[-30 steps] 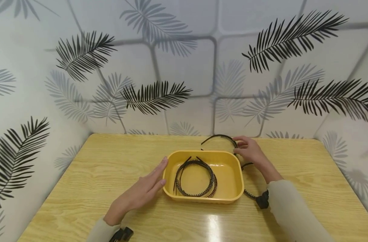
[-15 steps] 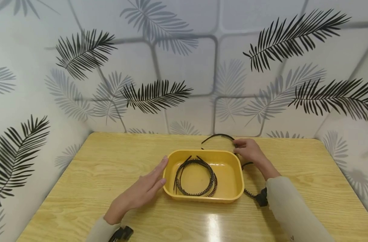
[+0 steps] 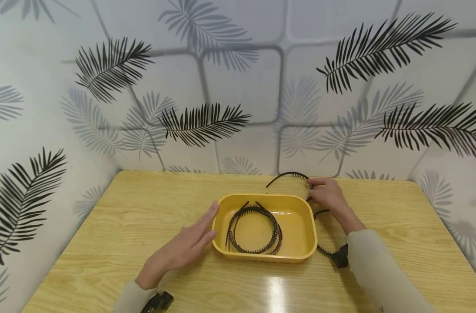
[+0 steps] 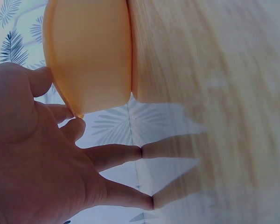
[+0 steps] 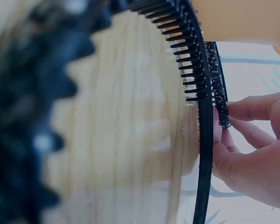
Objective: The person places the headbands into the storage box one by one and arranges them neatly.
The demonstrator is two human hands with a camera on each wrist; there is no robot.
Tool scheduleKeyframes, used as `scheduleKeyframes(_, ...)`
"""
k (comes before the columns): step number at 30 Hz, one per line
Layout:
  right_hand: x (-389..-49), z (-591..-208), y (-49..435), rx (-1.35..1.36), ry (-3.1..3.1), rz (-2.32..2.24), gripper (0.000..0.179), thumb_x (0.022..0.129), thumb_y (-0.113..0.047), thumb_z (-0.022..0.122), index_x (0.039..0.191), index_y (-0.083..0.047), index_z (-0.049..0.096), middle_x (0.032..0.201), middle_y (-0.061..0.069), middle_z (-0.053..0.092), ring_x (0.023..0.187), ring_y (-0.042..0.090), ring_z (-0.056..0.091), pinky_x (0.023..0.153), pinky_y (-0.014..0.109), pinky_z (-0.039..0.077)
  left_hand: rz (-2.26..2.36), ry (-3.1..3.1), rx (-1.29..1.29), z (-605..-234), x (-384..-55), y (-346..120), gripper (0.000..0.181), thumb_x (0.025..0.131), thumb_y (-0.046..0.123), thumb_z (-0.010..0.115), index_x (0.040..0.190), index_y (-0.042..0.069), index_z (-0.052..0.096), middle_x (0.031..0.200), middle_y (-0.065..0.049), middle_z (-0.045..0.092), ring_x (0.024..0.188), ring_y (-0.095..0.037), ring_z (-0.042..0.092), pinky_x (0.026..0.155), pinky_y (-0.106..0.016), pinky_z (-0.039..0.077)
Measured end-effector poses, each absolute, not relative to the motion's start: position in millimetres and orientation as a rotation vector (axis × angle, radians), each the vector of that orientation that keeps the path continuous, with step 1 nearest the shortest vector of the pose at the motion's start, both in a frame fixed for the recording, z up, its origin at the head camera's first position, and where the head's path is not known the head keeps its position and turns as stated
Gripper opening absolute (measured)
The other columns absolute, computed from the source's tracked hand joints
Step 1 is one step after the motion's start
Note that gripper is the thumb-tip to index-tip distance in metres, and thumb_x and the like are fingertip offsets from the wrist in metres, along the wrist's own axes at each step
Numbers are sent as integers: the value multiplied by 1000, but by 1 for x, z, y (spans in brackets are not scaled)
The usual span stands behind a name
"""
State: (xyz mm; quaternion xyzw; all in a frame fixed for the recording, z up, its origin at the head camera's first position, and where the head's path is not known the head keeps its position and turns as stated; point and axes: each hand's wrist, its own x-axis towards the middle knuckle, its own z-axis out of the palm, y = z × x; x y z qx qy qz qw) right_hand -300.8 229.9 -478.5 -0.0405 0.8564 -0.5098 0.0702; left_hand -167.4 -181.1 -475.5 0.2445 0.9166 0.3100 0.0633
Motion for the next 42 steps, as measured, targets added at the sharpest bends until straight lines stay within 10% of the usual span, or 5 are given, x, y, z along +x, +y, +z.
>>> scheduleKeyframes(12,-298,-462,242,-102,2525,-1773,49,103,-3,57,148,12,45,146,39,45,90,-7,63,92,33,57,936,2773,739,-477,-168,-181,65,113,39,36,167,25,3,172,7,2,155,-24,17,99,-89,13)
scheduleKeyframes(42,-269,-428,238,-116,2391,-2127,47,103,-9,62,146,7,52,137,5,53,110,8,55,75,26,60,935,2775,723,-478,-168,-180,65,113,39,36,167,26,3,172,8,2,155,-23,16,99,-89,13)
